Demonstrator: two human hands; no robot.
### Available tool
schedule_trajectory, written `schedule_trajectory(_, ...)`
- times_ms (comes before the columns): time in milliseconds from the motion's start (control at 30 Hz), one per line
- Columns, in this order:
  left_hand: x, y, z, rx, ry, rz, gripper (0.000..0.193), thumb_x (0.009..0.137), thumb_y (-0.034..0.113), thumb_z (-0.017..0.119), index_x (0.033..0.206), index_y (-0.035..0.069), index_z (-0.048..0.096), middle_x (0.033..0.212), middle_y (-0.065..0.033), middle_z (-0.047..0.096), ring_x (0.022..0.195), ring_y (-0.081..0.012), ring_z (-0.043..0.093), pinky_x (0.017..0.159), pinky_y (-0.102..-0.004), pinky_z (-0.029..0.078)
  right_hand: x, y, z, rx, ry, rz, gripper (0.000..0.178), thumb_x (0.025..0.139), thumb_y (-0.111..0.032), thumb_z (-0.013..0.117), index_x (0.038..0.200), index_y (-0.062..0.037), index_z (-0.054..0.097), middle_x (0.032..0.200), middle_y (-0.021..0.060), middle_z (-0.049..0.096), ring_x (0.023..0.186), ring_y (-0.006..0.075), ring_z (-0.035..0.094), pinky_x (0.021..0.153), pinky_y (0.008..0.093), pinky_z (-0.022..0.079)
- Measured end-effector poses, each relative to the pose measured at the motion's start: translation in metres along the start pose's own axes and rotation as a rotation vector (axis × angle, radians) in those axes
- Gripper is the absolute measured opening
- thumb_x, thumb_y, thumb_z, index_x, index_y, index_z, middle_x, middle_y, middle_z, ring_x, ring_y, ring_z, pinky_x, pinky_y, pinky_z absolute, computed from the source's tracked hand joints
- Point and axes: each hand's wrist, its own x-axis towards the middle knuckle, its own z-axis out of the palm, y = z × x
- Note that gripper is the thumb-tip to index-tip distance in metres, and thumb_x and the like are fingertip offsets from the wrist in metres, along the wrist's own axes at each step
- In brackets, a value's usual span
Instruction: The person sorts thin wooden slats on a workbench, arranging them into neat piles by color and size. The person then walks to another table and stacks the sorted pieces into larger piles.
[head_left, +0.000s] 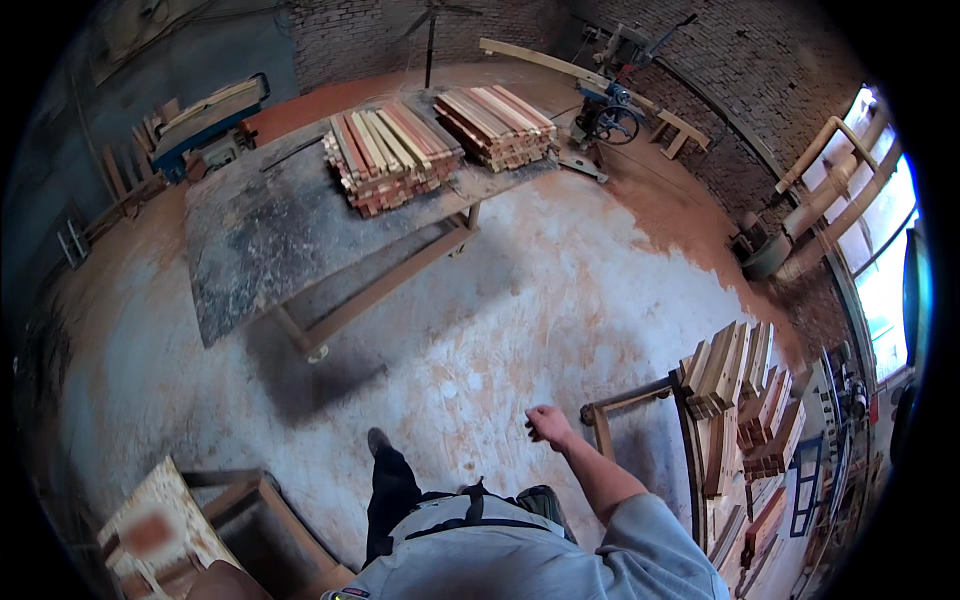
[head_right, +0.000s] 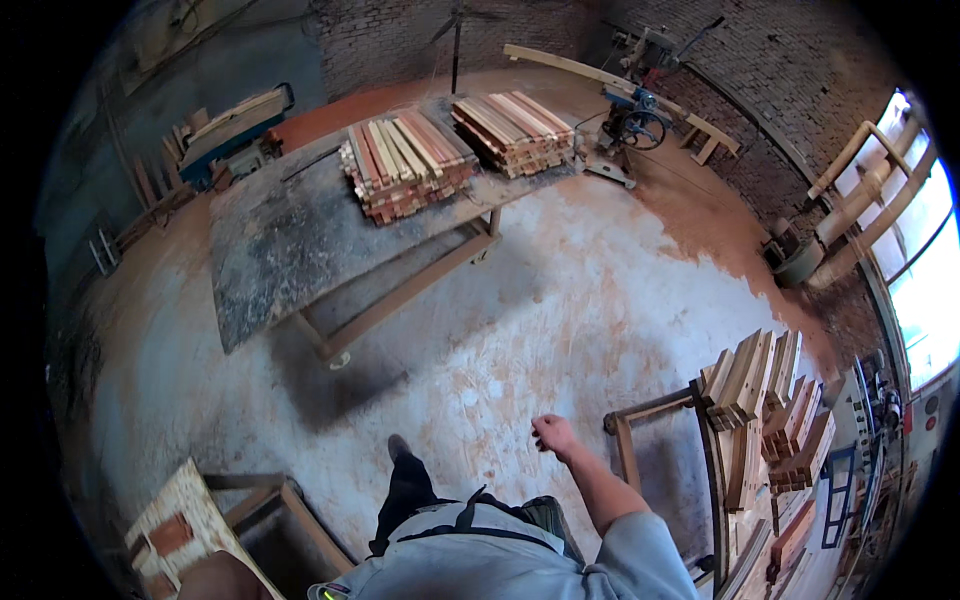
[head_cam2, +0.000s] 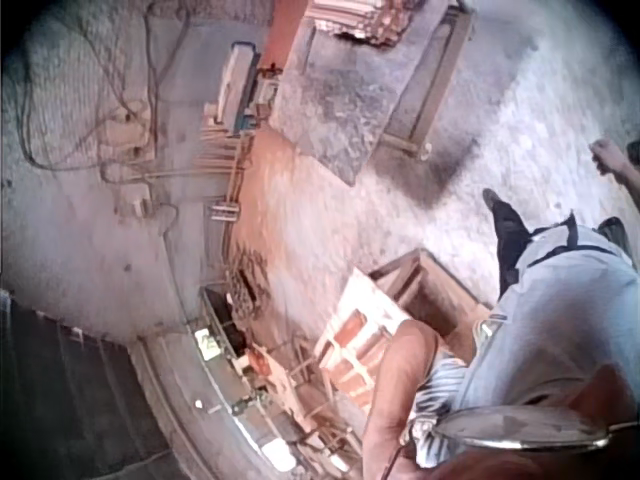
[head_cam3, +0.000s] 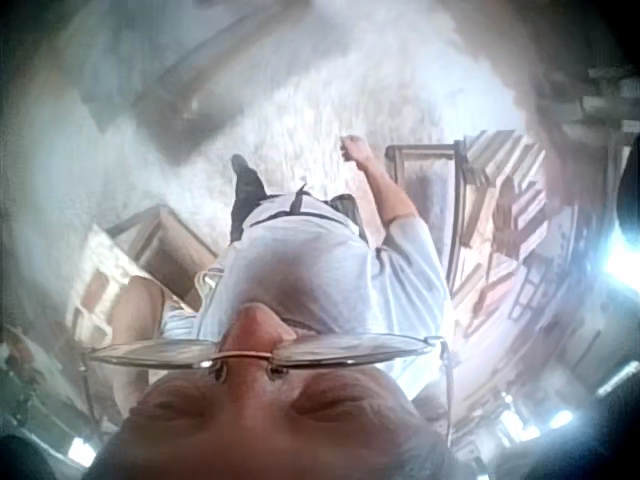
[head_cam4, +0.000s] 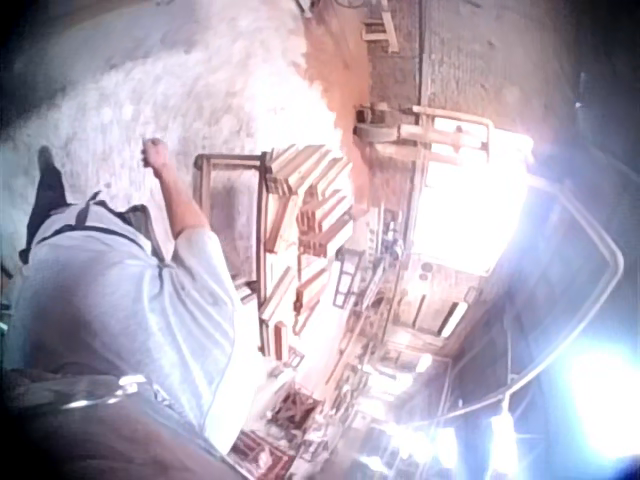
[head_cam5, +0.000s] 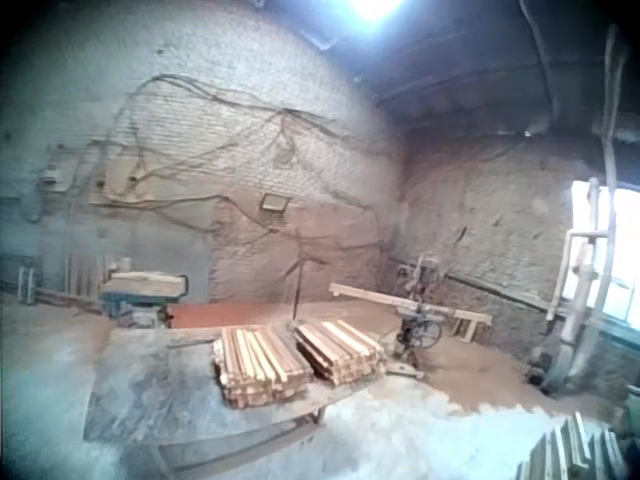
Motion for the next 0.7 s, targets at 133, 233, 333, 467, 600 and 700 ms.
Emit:
schedule_trajectory(133, 0.085, -0.063, -0.042, -0.151, -0.076, -0.027, 0.013, 0.092, 0.005, 0.062, 0.105, 0.002, 0.058, 0.086, -0.0103, 0.064, 0.067, -0.0177, 0.063, 0.056, -0.0257, 0.050, -0.015, 0.045, 0.012, -0.001, 0.145, 0.257, 0.034, 0.098, -0.034, 0.061, 0.102, -0.0006, 0.065, 0.088, 0.0122, 0.069, 0.065, 0.0209, 0.066, 0.056, 0.0357, 0.056)
schedule_trajectory(233, 0.143, -0.057, -0.046, -0.149, -0.160, 0.047, 0.015, 0.093, 0.006, 0.061, 0.107, 0.001, 0.057, 0.087, -0.0107, 0.064, 0.067, -0.0178, 0.064, 0.055, -0.0257, 0.051, 0.000, 0.031, 0.057, 0.059, 0.090, 0.335, 0.033, 0.098, -0.033, 0.061, 0.103, -0.0013, 0.066, 0.090, 0.0124, 0.070, 0.065, 0.0218, 0.066, 0.060, 0.0366, 0.056)
schedule_trajectory(333, 0.192, -0.078, -0.052, -0.219, -0.204, 0.046, 0.017, 0.094, 0.006, 0.061, 0.109, 0.000, 0.057, 0.088, -0.0111, 0.065, 0.067, -0.0179, 0.065, 0.055, -0.0256, 0.051, 0.006, 0.017, 0.068, 0.020, 0.104, 0.300, 0.032, 0.098, -0.033, 0.061, 0.105, -0.0020, 0.066, 0.091, 0.0124, 0.070, 0.067, 0.0221, 0.067, 0.062, 0.0371, 0.056)
schedule_trajectory(467, 0.242, -0.110, -0.046, -0.287, -0.212, -0.010, 0.019, 0.095, 0.006, 0.060, 0.112, -0.001, 0.057, 0.089, -0.0117, 0.065, 0.067, -0.0181, 0.066, 0.054, -0.0254, 0.051, 0.037, -0.032, 0.070, 0.157, 0.128, 0.353, 0.030, 0.098, -0.032, 0.061, 0.102, -0.0024, 0.064, 0.089, 0.0112, 0.069, 0.068, 0.0222, 0.066, 0.062, 0.0377, 0.056)
schedule_trajectory(600, 0.276, -0.194, -0.025, -0.267, -0.048, -0.464, 0.022, 0.095, 0.006, 0.060, 0.115, -0.002, 0.056, 0.090, -0.0123, 0.066, 0.067, -0.0183, 0.067, 0.053, -0.0253, 0.051, 0.098, -0.072, 0.067, 0.252, 0.117, 0.317, 0.028, 0.099, -0.032, 0.059, 0.100, -0.0035, 0.063, 0.087, 0.0103, 0.067, 0.068, 0.0208, 0.065, 0.058, 0.0368, 0.057)
schedule_trajectory(700, 0.281, -0.310, -0.016, -0.094, 0.123, -0.937, 0.023, 0.096, 0.006, 0.059, 0.117, -0.002, 0.056, 0.091, -0.0127, 0.066, 0.067, -0.0184, 0.068, 0.053, -0.0252, 0.052, 0.155, -0.108, 0.067, 0.264, 0.071, 0.310, 0.025, 0.097, -0.030, 0.061, 0.096, -0.0043, 0.064, 0.083, 0.0086, 0.066, 0.061, 0.0190, 0.063, 0.053, 0.0351, 0.055)
